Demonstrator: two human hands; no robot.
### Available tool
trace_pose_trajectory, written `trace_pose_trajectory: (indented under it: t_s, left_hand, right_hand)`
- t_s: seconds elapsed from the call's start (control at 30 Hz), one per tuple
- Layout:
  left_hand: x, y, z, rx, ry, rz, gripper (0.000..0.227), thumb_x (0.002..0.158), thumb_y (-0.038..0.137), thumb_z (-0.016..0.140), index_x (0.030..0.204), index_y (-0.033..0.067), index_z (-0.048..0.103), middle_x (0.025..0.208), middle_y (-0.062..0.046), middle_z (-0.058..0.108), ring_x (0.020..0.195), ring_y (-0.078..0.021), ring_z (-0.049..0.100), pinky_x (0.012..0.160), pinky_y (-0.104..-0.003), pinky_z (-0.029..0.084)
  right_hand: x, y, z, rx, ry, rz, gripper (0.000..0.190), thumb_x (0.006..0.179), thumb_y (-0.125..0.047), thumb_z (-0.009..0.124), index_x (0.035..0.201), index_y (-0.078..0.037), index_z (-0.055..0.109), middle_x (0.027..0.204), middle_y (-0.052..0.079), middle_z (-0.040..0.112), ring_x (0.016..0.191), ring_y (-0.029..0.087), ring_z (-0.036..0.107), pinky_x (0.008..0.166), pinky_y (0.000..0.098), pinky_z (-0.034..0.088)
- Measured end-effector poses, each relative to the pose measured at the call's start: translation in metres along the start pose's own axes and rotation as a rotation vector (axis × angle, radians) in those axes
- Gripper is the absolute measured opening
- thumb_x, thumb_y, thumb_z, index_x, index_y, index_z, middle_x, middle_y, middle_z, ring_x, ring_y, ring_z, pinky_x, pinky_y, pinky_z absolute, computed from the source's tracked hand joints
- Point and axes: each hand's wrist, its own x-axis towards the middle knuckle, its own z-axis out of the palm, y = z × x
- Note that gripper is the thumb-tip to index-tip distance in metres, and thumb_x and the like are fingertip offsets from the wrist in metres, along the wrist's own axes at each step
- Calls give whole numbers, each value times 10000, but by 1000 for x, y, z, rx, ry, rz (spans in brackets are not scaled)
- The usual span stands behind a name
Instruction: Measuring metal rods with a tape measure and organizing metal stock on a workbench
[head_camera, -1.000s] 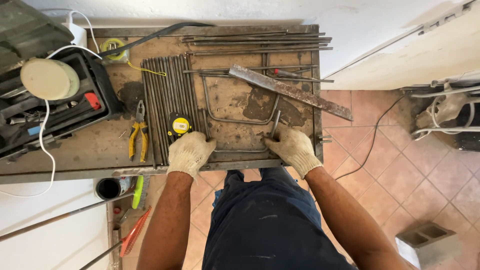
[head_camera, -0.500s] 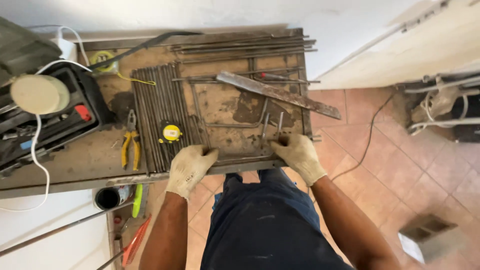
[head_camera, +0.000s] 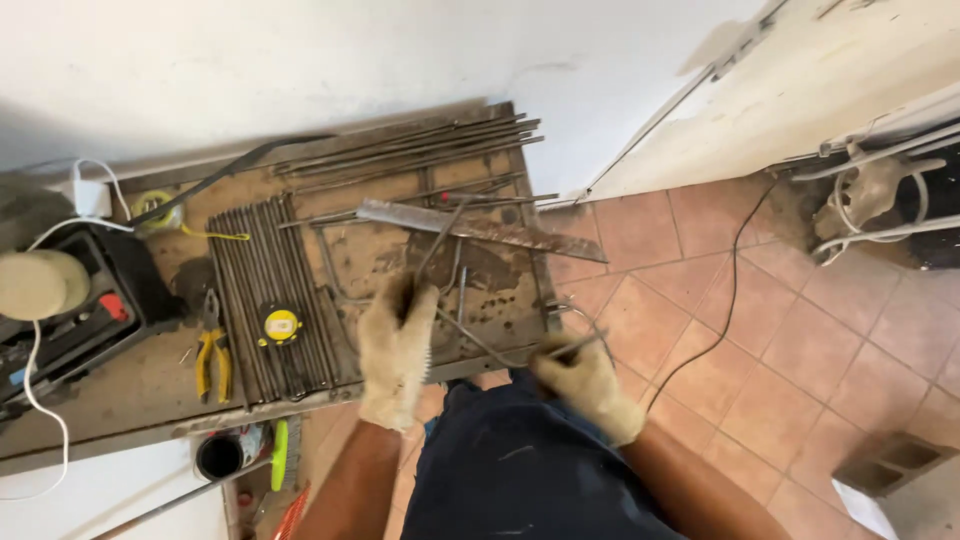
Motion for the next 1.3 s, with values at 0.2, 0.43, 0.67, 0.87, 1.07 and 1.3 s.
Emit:
trace_pose_trajectory:
  t_s: [0.2,0.43,0.67,0.87,1.07,1.3]
  left_hand:
    - [-19,-13,88,-63,-8,-153,400,939,349,516,1222,122,685,1125,-99,781,1030,-245,730,958,-369,536]
    - [-3,61,74,177,-390,37,425,992,266,527,1348,92,679,720,-157,724,676,-290,722,656,-418,558]
    - [6,62,92,609,-959,139,443,974,408,550,1328,162,653,1340,-151,681,1300,-386,595,1106,-526,448]
    - [24,-22,115,846,-770,214,435,977,508,559,1213,151,636,1173,-194,733,1161,-402,678,1036,-542,519]
    - [24,-32,111,957,-622,229,359,1024,519,483,1182,228,622,1103,-112,751,1117,-326,706,993,-493,539]
    - [23,-40,107,951,-642,263,344,1005,498,506,1076,187,637,1027,-134,756,1077,-340,715,960,-496,568]
  right_hand:
    - [-26,-77,-28,22,-443,-421,234,850,-134,670,1034,-35,776,893,58,775,757,115,693,638,279,550]
    - [27,-38,-113,-254,-127,-493,277,847,-177,751,1118,-132,788,930,178,795,941,392,752,815,523,592]
    - [-6,-84,-137,-90,41,-34,272,957,-199,605,1190,-200,744,861,103,800,807,202,773,774,366,598]
    - [21,-41,-101,-3,15,78,239,931,-261,644,1008,-64,754,604,151,696,469,226,665,313,312,504]
    - [37,-37,-80,-50,50,16,211,938,-282,658,988,-95,740,621,110,694,459,183,634,203,278,470]
    - [32,-24,-74,-19,39,10,242,925,-260,646,1013,-51,732,639,136,686,530,205,646,295,307,509]
